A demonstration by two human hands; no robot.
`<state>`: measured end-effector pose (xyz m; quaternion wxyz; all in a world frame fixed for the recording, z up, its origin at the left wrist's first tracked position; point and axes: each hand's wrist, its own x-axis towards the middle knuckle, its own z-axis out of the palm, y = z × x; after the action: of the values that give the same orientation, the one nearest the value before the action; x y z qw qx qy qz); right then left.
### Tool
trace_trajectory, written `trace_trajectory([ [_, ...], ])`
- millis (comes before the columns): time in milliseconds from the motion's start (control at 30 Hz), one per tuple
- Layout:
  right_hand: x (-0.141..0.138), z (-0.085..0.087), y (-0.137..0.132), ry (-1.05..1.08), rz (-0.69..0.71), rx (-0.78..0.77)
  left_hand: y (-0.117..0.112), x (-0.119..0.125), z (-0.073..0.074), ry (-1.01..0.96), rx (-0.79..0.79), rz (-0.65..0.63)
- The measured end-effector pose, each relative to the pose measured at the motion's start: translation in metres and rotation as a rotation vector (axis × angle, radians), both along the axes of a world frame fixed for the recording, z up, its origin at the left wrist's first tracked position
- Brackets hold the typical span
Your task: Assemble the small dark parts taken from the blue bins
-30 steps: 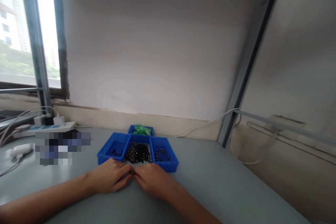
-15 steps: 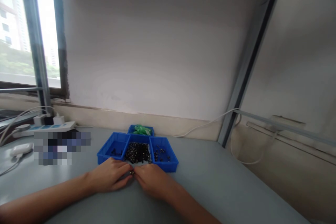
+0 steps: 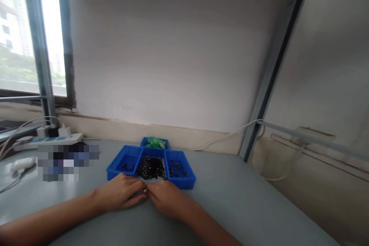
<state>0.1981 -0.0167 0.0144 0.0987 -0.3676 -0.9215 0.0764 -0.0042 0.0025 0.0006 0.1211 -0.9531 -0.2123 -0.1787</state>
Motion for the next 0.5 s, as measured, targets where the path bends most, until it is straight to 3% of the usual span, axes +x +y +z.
trace_trajectory([
  [500,-0.0015,0.0078,-0.0019,-0.056,0.010,0.086,-0.0020,0.0017,0.0007,0.111,-0.064,0.090],
])
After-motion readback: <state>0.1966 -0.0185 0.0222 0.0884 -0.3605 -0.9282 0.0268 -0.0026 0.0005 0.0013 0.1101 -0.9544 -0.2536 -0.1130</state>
